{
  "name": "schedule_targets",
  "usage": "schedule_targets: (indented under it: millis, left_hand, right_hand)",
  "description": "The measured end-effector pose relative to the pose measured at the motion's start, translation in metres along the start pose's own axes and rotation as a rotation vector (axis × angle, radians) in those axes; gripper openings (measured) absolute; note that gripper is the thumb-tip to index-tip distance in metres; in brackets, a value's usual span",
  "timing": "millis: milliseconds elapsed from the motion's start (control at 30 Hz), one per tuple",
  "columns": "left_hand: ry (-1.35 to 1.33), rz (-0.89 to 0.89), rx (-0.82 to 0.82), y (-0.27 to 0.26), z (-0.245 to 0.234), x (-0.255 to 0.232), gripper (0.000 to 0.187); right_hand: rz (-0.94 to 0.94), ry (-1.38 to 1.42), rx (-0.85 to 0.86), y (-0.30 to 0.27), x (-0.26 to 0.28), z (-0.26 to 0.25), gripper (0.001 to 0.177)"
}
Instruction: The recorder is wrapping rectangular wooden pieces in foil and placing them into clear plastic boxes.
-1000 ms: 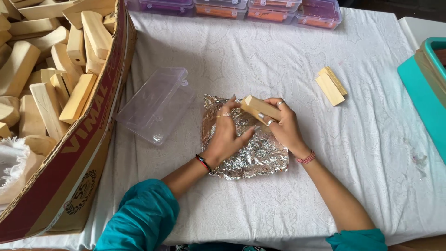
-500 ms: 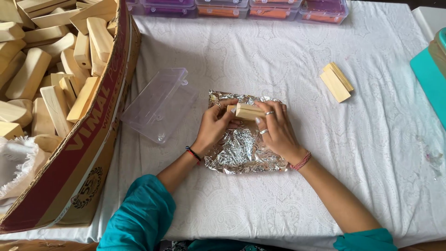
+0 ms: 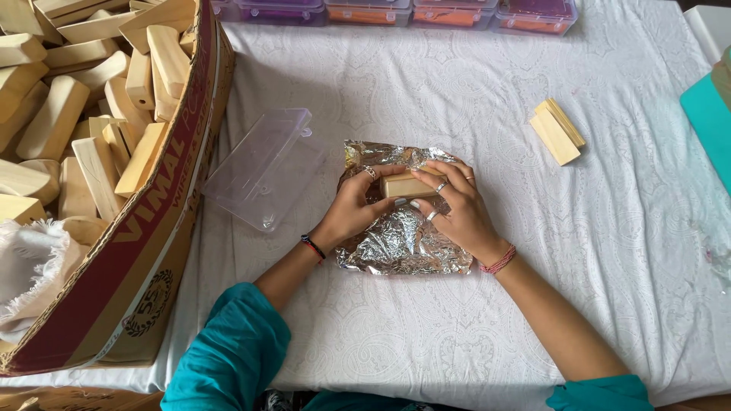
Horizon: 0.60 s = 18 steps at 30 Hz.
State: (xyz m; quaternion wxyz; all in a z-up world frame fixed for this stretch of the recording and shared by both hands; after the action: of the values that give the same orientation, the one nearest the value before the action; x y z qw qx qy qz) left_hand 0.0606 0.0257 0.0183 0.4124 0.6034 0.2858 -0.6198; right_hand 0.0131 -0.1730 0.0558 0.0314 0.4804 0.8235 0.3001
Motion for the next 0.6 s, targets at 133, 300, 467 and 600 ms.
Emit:
schedule_targets:
  millis: [133, 300, 467, 600]
  left_hand:
    - [0.515, 0.287, 0.010, -0.003, 0.001, -0.020, 0.066]
    - [0.554, 0.321, -0.083, -0.006, -0.001, -0.002, 0.059]
    - [0.717, 0.287, -0.166, -0.011, 0.013, -0.013, 0.059]
    - [0.819, 0.422, -0.203, -0.012, 0.015, -0.016, 0.081]
  right_hand:
    - [-0.029, -0.008, 0.015, 0.001, -0.002, 0.002, 0.055]
    - [0.022, 0.077, 0.057, 0.001, -0.008, 0.003, 0.047]
    - [0.002, 0.064, 0.049, 0.011, -0.014, 0.008, 0.045]
    - [0.004, 0.125, 0.059, 0.023, -0.021, 0.014, 0.045]
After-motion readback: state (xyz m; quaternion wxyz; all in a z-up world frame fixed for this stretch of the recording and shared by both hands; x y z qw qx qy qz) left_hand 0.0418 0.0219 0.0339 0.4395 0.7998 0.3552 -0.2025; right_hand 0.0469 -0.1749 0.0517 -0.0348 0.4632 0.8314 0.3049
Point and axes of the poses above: each hand's wrist, its own y-axis towards the middle knuckle, its own z-axis out of the palm, x = y × z, the point moved 3 cm from there along y, towards the middle knuckle, and after that the axes turned 9 degrees about -y, right-handed, at the moved point
